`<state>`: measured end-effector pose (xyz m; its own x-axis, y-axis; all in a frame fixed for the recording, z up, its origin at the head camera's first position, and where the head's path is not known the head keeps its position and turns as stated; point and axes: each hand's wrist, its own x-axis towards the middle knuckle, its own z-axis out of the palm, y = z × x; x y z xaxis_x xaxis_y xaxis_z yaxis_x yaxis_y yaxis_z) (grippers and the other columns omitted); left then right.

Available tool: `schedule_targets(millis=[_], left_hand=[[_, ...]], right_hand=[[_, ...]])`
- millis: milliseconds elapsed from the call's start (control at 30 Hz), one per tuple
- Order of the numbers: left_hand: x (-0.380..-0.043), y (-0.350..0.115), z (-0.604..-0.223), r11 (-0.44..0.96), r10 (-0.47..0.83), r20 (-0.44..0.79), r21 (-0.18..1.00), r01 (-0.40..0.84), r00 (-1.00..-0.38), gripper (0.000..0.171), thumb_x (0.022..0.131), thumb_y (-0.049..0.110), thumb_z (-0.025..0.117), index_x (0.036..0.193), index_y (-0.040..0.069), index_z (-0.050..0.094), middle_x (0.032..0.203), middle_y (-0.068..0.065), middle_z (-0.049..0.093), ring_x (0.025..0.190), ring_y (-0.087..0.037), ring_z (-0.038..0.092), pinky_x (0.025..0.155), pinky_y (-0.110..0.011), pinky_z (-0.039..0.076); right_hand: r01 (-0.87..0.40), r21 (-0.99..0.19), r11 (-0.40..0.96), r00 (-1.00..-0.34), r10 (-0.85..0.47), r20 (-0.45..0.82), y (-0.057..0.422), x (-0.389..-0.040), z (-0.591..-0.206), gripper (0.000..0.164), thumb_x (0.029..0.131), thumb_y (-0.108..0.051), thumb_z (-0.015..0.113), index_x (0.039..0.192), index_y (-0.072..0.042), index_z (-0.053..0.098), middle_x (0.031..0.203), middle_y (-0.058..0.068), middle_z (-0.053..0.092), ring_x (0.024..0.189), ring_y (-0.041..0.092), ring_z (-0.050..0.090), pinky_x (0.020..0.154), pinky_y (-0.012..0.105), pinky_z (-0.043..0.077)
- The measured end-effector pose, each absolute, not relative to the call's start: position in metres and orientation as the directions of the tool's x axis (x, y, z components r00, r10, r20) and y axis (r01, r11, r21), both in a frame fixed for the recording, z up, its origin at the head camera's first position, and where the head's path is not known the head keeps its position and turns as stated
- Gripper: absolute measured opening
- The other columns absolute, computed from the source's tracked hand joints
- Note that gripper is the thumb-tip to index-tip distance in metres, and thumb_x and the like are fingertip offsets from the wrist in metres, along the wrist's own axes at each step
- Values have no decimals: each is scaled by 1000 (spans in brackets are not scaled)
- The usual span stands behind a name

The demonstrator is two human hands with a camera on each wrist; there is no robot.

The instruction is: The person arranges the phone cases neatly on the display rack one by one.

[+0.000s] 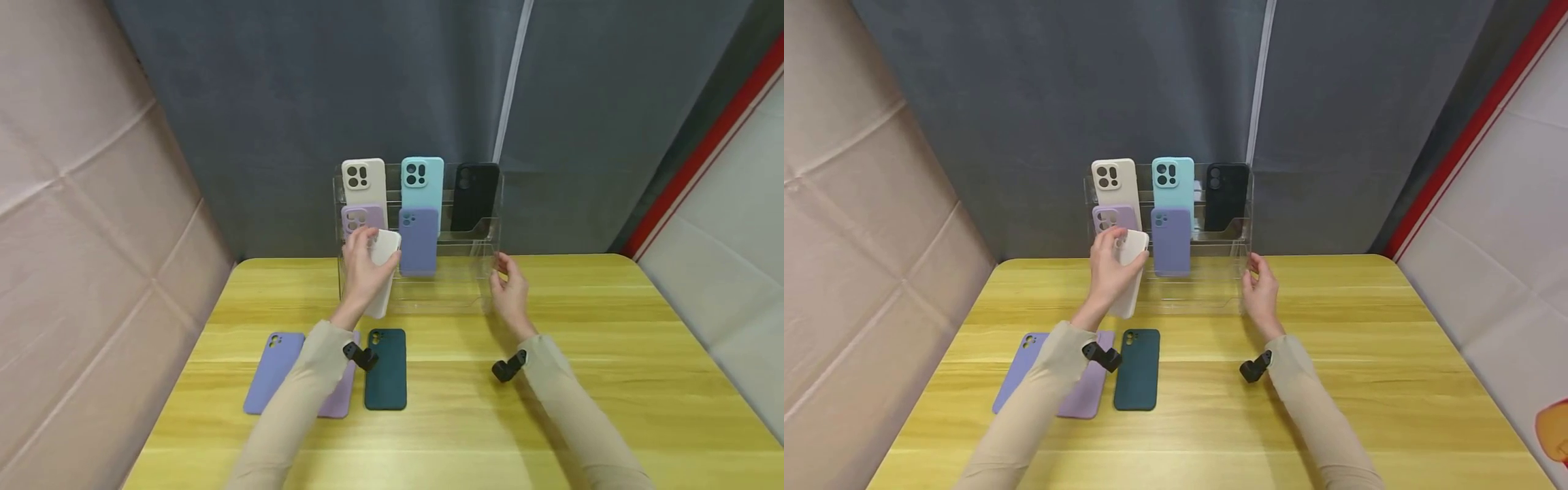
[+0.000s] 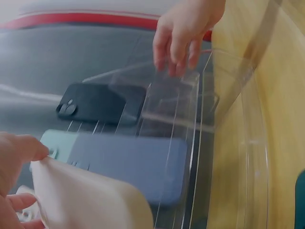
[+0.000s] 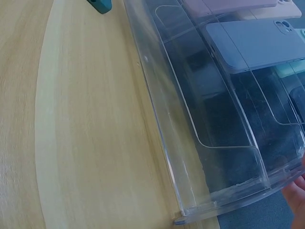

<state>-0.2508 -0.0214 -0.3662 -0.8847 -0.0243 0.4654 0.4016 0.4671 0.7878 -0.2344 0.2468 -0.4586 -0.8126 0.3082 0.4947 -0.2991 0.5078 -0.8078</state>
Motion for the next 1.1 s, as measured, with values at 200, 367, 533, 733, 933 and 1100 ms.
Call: schedule_targets(millis=[200,367,533,733,933,1100], left_hand=[[-257,13,-361,408,-11,485,801,439,-875,53,74,18,76,119,3,55,136,-16,41,122,-32,36,92,-46,44],[-264,42,-359,376,-14,557,772,512,-830,51,75,19,75,118,3,55,135,-17,41,121,-31,37,92,-42,42],[-271,64,-359,396,-65,640,721,569,-766,53,74,21,76,119,3,54,133,-16,41,118,-31,37,90,-41,42],[-280,91,-357,437,-144,721,661,610,-678,56,73,25,77,120,2,55,128,-17,42,116,-32,38,91,-39,41],[-284,112,-349,437,-204,749,646,626,-630,62,73,26,78,124,4,52,128,-15,39,116,-29,36,94,-37,39],[-287,126,-346,429,-246,749,654,623,-616,63,72,24,79,126,7,50,128,-13,37,117,-29,35,92,-37,41]], right_hand=[[-297,-814,499,-810,320,492,247,-233,-458,34,91,7,49,125,8,50,119,27,56,109,36,55,88,48,49],[-288,-811,510,-809,324,491,248,-232,-458,34,91,7,49,125,8,51,118,27,57,108,36,56,87,48,49],[-293,-821,490,-813,323,484,246,-232,-457,34,91,7,49,125,10,50,119,27,57,109,36,55,88,46,49],[-291,-828,480,-812,334,479,245,-232,-457,33,92,6,49,124,10,50,119,27,57,109,36,56,88,46,49],[-292,-821,490,-806,336,487,246,-234,-458,31,92,4,49,123,10,52,117,26,58,107,36,57,87,46,50],[-294,-819,493,-803,337,492,245,-234,-459,31,91,6,50,122,11,52,117,28,58,106,38,57,86,48,50]])
